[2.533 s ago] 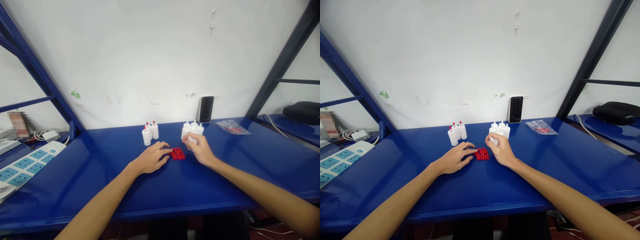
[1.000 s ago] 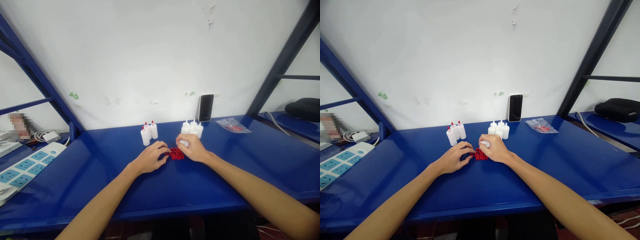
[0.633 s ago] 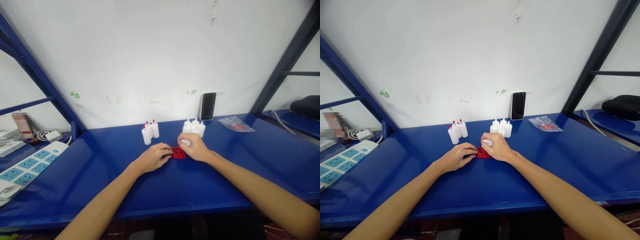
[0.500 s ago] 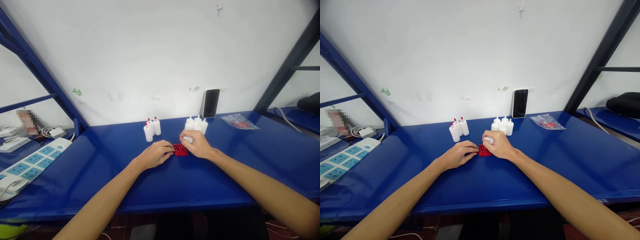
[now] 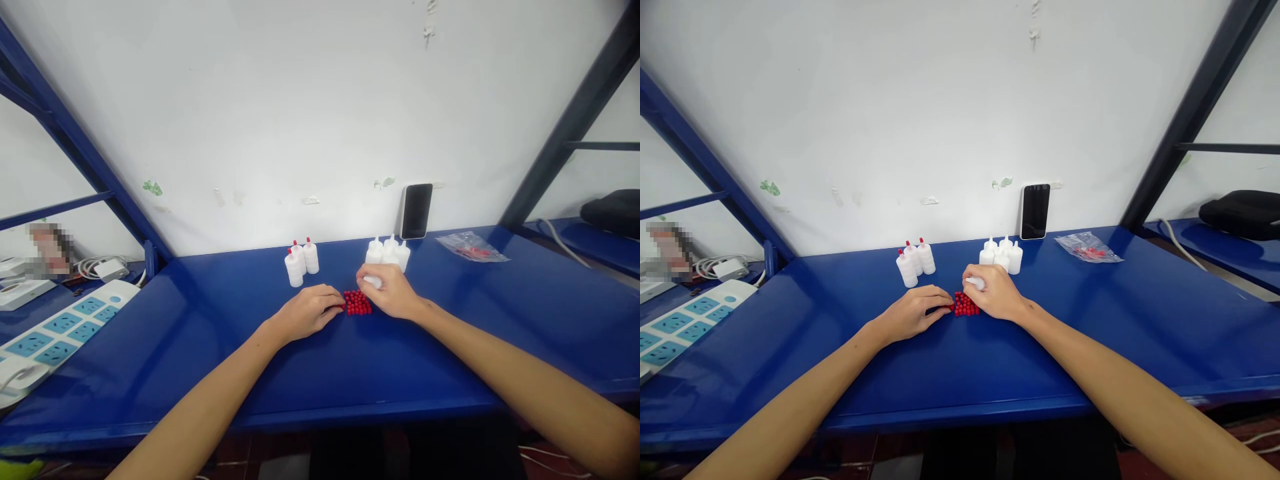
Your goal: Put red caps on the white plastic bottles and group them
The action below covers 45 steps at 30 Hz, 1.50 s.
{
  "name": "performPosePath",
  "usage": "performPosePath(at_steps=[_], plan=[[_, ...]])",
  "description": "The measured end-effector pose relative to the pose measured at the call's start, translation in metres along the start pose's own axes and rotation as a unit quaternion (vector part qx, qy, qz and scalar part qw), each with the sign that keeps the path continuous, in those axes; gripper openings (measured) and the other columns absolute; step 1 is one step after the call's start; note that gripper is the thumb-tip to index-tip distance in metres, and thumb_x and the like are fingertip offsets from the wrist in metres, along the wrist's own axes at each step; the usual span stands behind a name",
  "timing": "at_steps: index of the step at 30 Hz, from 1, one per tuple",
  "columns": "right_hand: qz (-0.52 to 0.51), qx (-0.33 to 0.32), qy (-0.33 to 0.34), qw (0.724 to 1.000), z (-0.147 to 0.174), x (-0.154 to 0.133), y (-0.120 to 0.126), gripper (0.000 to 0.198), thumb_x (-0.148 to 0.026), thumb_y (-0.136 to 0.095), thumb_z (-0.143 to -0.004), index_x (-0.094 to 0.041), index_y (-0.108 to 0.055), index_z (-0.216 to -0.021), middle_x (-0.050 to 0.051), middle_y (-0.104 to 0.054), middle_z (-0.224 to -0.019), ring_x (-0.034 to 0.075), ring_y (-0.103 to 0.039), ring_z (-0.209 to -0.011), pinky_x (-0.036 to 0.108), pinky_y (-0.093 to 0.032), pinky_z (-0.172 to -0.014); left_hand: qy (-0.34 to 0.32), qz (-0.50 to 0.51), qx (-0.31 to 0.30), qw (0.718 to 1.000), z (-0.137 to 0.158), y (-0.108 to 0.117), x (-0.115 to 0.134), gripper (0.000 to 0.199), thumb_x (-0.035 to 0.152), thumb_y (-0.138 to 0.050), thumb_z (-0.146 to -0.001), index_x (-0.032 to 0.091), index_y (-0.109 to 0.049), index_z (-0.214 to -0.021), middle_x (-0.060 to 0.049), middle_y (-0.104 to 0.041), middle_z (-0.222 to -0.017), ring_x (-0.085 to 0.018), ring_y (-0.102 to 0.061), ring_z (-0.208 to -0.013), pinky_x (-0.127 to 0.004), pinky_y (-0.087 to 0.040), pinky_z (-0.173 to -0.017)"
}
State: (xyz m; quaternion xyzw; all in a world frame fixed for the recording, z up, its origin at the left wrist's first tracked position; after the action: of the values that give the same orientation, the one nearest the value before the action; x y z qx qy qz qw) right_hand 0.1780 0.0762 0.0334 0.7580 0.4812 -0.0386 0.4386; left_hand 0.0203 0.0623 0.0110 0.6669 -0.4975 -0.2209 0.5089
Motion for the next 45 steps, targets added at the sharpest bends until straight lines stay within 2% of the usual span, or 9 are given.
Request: performPosePath(at_steps=[5,17,28,32,38,40,45], plan=[[0.001,-0.003,0.002,1.000,0.000,0.000,0.000,0.012,-0.015,-0.052,-0.081,-0.018,-0.060,-0.073,0.000,-0.065,-0.067,0.014,-0.058,-0.060,0.024,-0.042,-0.061,-0.002,-0.002,0.012,1.000,-0.001,0.002,0.000,0.023,0.024,-0.052,-0.096,0.016,-0.065,-0.114,-0.008,-0.064,-0.111,-0.018,-0.061,-0.103,-0.032,-0.051,-0.095],[0.009,-0.023,0.006,1.000,0.001,-0.001,-0.004,0.013,-0.017,-0.051,-0.083,-0.018,-0.060,-0.075,0.001,-0.066,-0.069,0.015,-0.060,-0.062,0.025,-0.043,-0.062,0.014,0.001,-0.029,0.999,0.000,0.002,-0.001,0.021,0.022,-0.051,-0.097,0.016,-0.067,-0.109,-0.007,-0.064,-0.104,-0.017,-0.062,-0.098,-0.028,-0.050,-0.091],[0.005,-0.031,0.002,1.000,0.001,0.000,-0.004,0.012,-0.016,-0.051,-0.082,-0.018,-0.060,-0.074,0.000,-0.065,-0.069,0.014,-0.059,-0.062,0.025,-0.042,-0.062,0.022,0.008,-0.012,1.000,0.003,0.006,-0.002,0.021,0.024,-0.054,-0.095,0.016,-0.066,-0.111,-0.007,-0.065,-0.103,-0.016,-0.062,-0.095,-0.029,-0.050,-0.087],[0.001,-0.029,0.001,1.000,0.001,0.000,-0.004,0.012,-0.015,-0.051,-0.080,-0.018,-0.061,-0.074,-0.001,-0.065,-0.069,0.014,-0.059,-0.062,0.024,-0.041,-0.061,0.000,0.029,0.009,1.000,0.004,0.013,-0.001,0.020,0.024,-0.055,-0.095,0.018,-0.067,-0.109,-0.006,-0.066,-0.103,-0.016,-0.062,-0.095,-0.028,-0.050,-0.087],[-0.004,-0.024,0.001,1.000,0.001,-0.002,-0.003,0.012,-0.014,-0.052,-0.079,-0.018,-0.061,-0.073,-0.001,-0.065,-0.067,0.014,-0.058,-0.060,0.024,-0.041,-0.060,-0.040,0.054,0.087,0.994,0.004,0.024,0.002,0.016,0.021,-0.053,-0.094,0.016,-0.068,-0.097,-0.005,-0.068,-0.092,-0.013,-0.064,-0.084,-0.024,-0.051,-0.078],[-0.001,-0.022,0.001,1.000,0.001,-0.003,-0.002,0.012,-0.015,-0.051,-0.080,-0.018,-0.061,-0.073,0.000,-0.065,-0.068,0.014,-0.059,-0.061,0.025,-0.042,-0.061,-0.036,0.019,0.070,0.997,0.003,0.022,0.004,0.015,0.022,-0.054,-0.092,0.016,-0.066,-0.099,-0.006,-0.067,-0.092,-0.014,-0.063,-0.082,-0.025,-0.051,-0.076],[0.003,-0.024,0.005,1.000,0.000,-0.005,-0.001,0.013,-0.016,-0.050,-0.081,-0.018,-0.060,-0.073,0.001,-0.066,-0.069,0.015,-0.059,-0.062,0.026,-0.043,-0.063,0.037,-0.122,-0.058,0.990,-0.001,0.008,0.003,0.034,0.042,-0.057,-0.087,0.016,-0.057,-0.108,-0.006,-0.064,-0.090,-0.018,-0.062,-0.072,-0.030,-0.050,-0.066]])
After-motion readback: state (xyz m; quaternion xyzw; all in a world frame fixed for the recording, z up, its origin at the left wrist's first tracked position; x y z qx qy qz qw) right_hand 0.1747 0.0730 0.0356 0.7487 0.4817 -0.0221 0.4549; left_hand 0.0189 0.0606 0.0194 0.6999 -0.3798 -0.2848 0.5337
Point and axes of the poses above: each hand's wrist, its own z-axis away from the middle knuckle, its own y-axis out of the back of the hand, x = y × z, the point moved 6 cm from there along -z, towards the middle knuckle
